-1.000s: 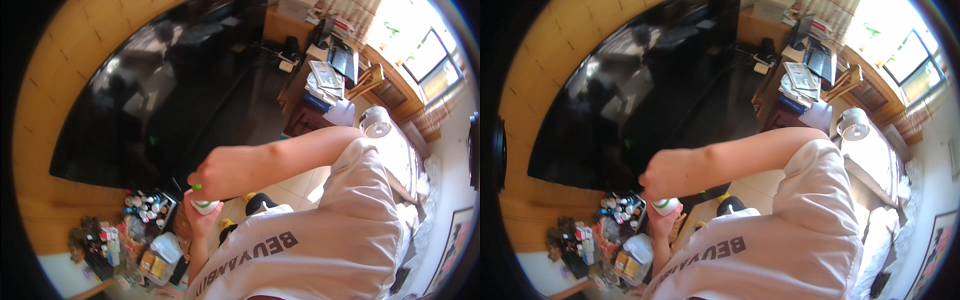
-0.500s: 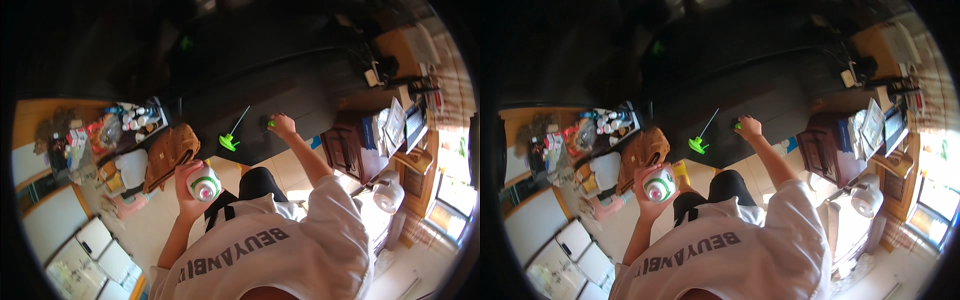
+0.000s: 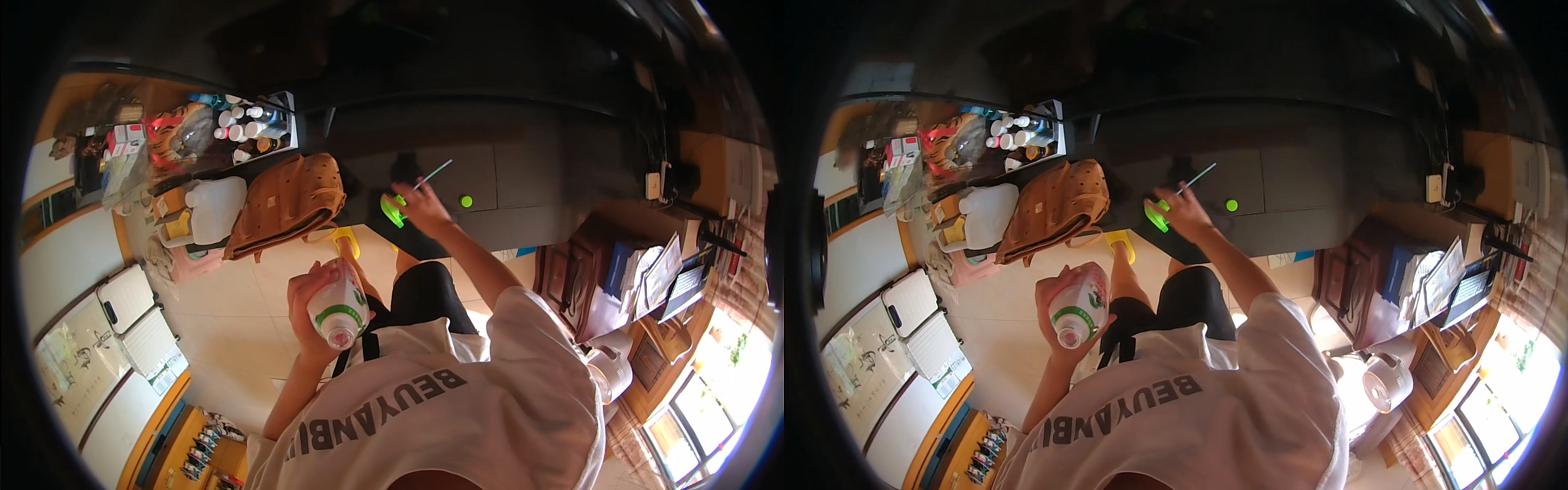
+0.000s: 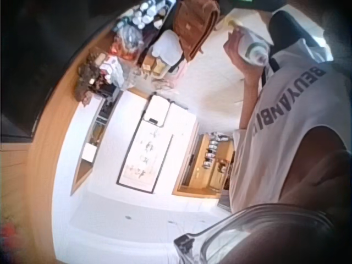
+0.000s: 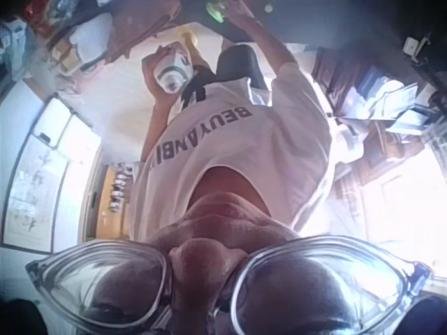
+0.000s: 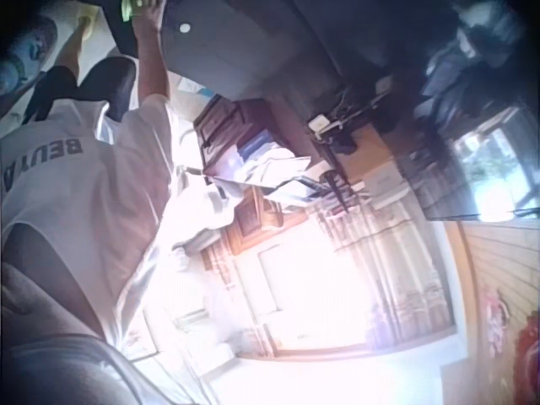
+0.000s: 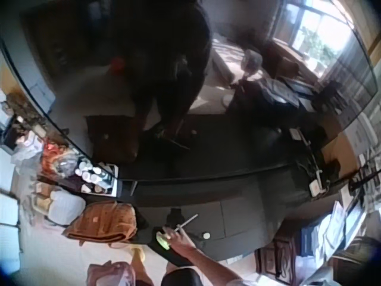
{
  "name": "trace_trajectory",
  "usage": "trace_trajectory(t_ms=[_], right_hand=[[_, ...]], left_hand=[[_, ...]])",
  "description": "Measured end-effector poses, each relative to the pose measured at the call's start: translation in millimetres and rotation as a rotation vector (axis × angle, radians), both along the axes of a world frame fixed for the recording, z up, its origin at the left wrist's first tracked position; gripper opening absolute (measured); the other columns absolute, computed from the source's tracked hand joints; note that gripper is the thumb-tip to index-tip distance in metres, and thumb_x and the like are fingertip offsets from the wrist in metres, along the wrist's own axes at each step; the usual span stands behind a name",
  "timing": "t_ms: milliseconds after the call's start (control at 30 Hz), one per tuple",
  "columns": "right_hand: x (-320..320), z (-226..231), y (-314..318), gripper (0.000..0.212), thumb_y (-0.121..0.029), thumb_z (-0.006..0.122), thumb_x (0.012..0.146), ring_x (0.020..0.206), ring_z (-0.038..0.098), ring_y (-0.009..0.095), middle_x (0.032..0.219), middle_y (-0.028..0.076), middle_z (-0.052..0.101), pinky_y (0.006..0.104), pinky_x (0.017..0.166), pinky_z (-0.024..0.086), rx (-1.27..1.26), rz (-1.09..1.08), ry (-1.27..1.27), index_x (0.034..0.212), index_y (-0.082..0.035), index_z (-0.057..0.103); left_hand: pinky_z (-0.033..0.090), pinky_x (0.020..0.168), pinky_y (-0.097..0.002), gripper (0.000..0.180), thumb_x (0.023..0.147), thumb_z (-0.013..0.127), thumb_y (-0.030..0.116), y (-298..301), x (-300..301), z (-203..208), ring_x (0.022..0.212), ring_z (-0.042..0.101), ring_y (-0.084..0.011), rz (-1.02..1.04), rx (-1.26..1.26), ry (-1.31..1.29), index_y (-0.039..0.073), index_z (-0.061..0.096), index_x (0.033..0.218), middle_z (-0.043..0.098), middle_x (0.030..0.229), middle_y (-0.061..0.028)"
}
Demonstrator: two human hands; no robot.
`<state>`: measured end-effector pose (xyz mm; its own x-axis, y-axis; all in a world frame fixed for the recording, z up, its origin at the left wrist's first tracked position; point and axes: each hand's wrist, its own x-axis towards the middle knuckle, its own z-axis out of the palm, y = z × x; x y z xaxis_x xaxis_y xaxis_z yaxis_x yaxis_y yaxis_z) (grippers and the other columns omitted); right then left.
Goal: The person applies decorative toilet seat pads to the toilet and wipes the surrounding surfaces with a paper towel. They then retrieve a spray bottle from a cabinet and assemble it by inserting the sprayer head into the bottle.
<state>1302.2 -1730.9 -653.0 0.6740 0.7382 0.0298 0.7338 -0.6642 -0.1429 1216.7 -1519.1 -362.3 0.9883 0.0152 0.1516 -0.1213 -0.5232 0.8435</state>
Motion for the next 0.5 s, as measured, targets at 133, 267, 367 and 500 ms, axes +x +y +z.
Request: trace_trajectory(t_ms=[133,267,367,500], right_hand=[[5.1,-14.9,15.7,0.036,-0.015,0.054,0.084,0.114,0.054,0.026,0.133,0.009,0.051,0.0429,0.086,0.051,-0.044,0.106,0.186,0.12,-0.019,0.059],[25.0,1.9,13.5,0.014,-0.012,0.057,0.081,0.089,0.063,0.022,0.096,0.006,0.053,0.0327,0.061,0.055,0.272,-0.116,0.229,0.095,-0.011,0.062],[31.0,8.3,-7.9,0.033,-0.011,0.06,0.08,0.094,0.063,0.024,0.108,0.008,0.055,0.0352,0.068,0.055,0.21,-0.256,0.307,0.113,-0.014,0.06],[16.7,23.8,-2.1,0.073,-0.011,0.064,0.076,0.106,0.06,0.03,0.135,0.014,0.046,0.0419,0.085,0.05,-0.11,-0.06,0.33,0.143,-0.024,0.035]], left_hand=[[0.046,0.096,-0.0446,0.072,0.059,0.091,0.022,-6.9,2.7,11.3,0.103,0.058,-0.0283,0.014,0.027,-0.007,0.005,0.052,0.117,0.055,0.11,-0.012],[0.045,0.091,-0.0387,0.076,0.056,0.09,0.014,6.8,-6.9,22.0,0.103,0.054,-0.0274,0.011,0.099,0.015,0.003,0.05,0.119,0.052,0.112,-0.0123],[0.046,0.086,-0.0368,0.071,0.053,0.089,0.012,6.6,-5.3,24.8,0.099,0.055,-0.028,0.111,0.031,0.077,0.004,0.054,0.114,0.056,0.106,-0.0119],[0.045,0.09,-0.0347,0.074,0.055,0.089,0.011,15.5,-16.1,25.2,0.103,0.055,-0.025,0.109,0.063,0.081,0.004,0.05,0.117,0.052,0.111,-0.011]])
